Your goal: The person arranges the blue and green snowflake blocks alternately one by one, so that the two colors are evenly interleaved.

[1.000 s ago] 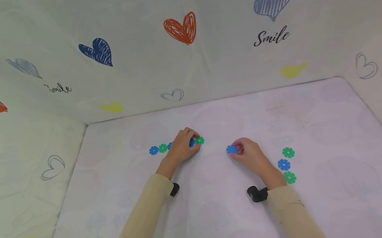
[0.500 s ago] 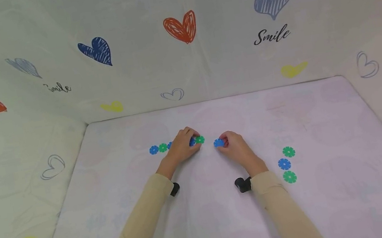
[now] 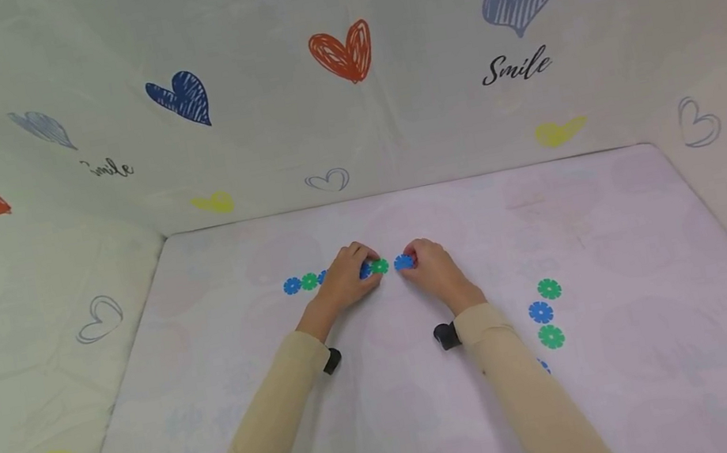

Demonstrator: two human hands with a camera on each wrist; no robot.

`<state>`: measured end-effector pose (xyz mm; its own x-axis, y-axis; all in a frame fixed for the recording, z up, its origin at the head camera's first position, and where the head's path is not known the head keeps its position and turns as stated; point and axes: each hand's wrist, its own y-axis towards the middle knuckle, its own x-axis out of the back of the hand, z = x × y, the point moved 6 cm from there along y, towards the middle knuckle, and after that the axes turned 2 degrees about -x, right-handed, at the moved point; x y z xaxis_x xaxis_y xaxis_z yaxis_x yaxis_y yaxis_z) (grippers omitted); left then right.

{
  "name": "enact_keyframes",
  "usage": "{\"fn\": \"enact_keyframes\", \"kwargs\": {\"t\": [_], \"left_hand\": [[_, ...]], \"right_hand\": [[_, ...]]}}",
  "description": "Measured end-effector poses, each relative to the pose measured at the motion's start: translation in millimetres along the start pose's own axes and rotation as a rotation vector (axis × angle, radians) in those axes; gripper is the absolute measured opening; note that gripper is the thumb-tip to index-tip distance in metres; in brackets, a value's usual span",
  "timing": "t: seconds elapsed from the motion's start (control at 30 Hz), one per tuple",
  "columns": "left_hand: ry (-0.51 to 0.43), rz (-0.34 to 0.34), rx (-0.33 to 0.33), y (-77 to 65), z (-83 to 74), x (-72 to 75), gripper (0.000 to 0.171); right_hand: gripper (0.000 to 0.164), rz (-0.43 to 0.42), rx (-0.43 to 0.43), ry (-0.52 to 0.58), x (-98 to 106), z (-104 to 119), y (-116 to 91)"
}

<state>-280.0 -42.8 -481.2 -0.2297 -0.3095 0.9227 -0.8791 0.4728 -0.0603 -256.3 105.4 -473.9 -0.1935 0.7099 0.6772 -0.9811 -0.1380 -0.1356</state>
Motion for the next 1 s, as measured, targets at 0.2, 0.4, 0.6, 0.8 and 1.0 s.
{"fn": "enact_keyframes", "kwargs": {"t": [0.2, 0.4, 0.6, 0.8, 1.0], "left_hand": [[-0.012, 0.000, -0.010, 0.5, 0.6, -1.6, 0.032], [-0.018, -0.004, -0.013, 0.2, 0.2, -0.7, 0.031], [-0.023, -0.012, -0.014, -0.9, 1.2, 1.1, 0.031], [-0.025, -0.019, -0.025, -0.5, 1.2, 0.9, 0.031], [-0.025, -0.016, -0.021, 0.2, 0.4, 0.4, 0.031]], "right_hand": [[0.033, 0.015, -0.011, -0.029, -4, -1, 6], [0.035, 0.009, -0.032, -0.047, -7, -3, 11], [0.036, -0.004, -0.053, -0.066, -11, -2, 12], [0.036, -0.011, -0.066, -0.076, -13, -2, 11], [0.035, -0.015, -0.051, -0.074, -13, -1, 10]]}}
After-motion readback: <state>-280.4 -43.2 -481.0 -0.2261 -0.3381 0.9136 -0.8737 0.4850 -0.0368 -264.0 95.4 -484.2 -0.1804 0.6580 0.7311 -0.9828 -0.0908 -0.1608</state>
